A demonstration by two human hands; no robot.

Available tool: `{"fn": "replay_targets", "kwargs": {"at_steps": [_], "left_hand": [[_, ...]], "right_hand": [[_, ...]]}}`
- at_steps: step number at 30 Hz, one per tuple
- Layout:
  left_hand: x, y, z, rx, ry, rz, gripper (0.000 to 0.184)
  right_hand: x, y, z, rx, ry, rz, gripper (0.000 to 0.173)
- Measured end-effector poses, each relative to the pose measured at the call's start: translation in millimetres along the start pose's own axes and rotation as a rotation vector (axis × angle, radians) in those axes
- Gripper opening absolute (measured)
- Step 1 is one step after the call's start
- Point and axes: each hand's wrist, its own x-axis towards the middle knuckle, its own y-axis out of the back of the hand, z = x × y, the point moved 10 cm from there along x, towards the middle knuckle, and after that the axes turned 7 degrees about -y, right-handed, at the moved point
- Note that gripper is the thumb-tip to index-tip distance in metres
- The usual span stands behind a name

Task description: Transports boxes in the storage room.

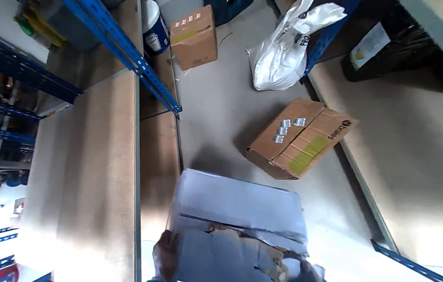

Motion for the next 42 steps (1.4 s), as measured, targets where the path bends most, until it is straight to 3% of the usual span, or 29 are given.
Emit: {"fn": "replay_targets", "kwargs": {"at_steps": [2,5,8,10,13,16,19,21,22,25,29,31,34,37,42], "left_hand": [[17,11,-32,-0.035,0.055,0.117,0.035],[47,22,-65,0.097,0.148,0.247,0.047],[69,3,-82,0.282,0.172,0.260,0.049],[90,-21,-107,0.292,0.270,0.186,0.056],[104,-55,-129,0.312,0.328,0.060,0.060],[108,-66,-139,0.186,0.288,0.102,0.056],[106,-73,-133,0.151,0.272,0.087,0.063],[108,-88,-130,0.123,0.243,0.047,0.069],[107,-95,-133,0.147,0.241,0.025,0.068],[108,-102,-133,0.365,0.204,-0.066,0.050],[106,-79,-131,0.039,0.202,0.032,0.048],[111,-72,-131,0.079,0.188,0.037,0.047],[111,-76,-138,-0.066,0.229,0.176,0.047],[99,-73,-120,-0.034,0.255,0.251,0.054],[60,-74,-76,0.023,0.105,0.217,0.061]], "right_hand": [[24,-17,0,-0.103,0.002,0.025,0.051],[41,-83,-28,-0.304,0.035,-0.098,0.056],[64,-158,-30,-0.530,0.007,-0.292,0.060],[75,-197,-13,-0.613,0.029,-0.406,0.052],[64,-228,8,-0.401,0.087,-0.446,0.057],[65,-241,10,-0.234,0.020,-0.386,0.074],[66,-241,8,-0.335,0.012,-0.446,0.071],[44,-243,-9,-0.432,0.126,-0.530,0.073],[25,-247,-11,-0.503,0.167,-0.581,0.083],[-35,-262,-24,-0.565,0.227,-0.667,0.099],[-33,-305,-13,-0.576,0.219,-0.711,0.112],[-39,-315,-14,-0.565,0.239,-0.802,0.112],[-46,-313,-14,-0.568,0.255,-0.935,0.114],[-53,-318,-11,-0.662,0.233,-1.044,0.112],[-50,-298,11,-0.634,0.162,-1.007,0.091]]}}
